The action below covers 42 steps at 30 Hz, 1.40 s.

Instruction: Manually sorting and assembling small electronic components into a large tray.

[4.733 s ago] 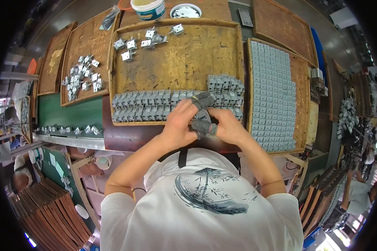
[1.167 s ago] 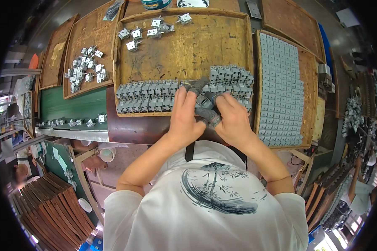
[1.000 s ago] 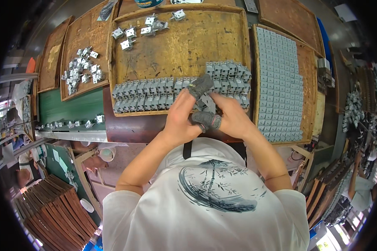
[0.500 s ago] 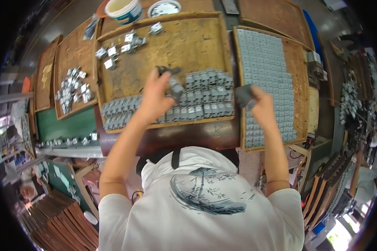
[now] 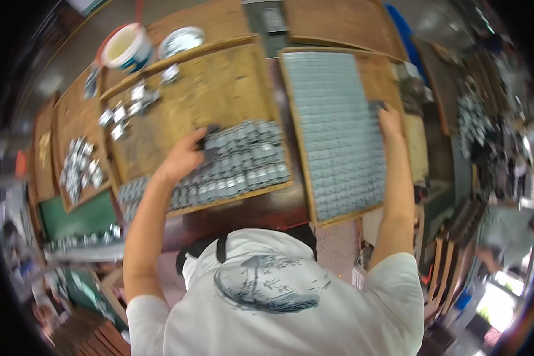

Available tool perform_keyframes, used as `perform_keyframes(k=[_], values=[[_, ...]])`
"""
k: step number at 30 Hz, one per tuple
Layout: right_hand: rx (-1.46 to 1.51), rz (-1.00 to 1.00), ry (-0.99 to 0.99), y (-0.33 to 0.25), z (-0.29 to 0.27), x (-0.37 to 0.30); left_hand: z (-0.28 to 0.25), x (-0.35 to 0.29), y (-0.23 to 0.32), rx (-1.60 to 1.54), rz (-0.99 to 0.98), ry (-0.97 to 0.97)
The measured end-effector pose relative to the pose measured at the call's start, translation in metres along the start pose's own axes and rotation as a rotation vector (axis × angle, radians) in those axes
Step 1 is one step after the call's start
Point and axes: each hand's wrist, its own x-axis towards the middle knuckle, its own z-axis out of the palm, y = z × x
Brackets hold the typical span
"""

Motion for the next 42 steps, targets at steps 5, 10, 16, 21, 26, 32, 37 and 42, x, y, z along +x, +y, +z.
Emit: perform_keyframes(k=[5,10,16,21,26,32,37,42], values=[[0.331,-0.050,-0.095,0.033,-0.010,0.038,0.013,-0.014,-0.011,0.583,0.365,0.271],[0.446,0.044,0.021,0.023,-0.003,0.052,-0.006,-0.095,-0.027,0.499,0.478,0.783],[0.909,-0.194,-0.020,-0.019,0.000,-0.034,-0.080,-0.212,-0.121,0.739,-0.332,1.354],[1.053,-0.148,-0.141,-0.059,0.012,-0.130,-0.093,-0.256,-0.188,0.923,-0.376,1.401],[0.894,-0.254,-0.199,-0.113,0.042,-0.190,-0.119,-0.261,-0.204,0.282,-0.534,1.565],[0.926,-0.396,-0.394,-0.172,0.057,-0.248,-0.153,-0.251,-0.272,-0.079,-0.360,1.626],[0.938,-0.410,-0.483,-0.192,0.063,-0.282,-0.134,-0.257,-0.220,-0.624,0.118,1.480],[0.907,-0.384,-0.615,-0.232,0.078,-0.324,-0.059,-0.213,-0.107,-0.976,0.567,0.829]])
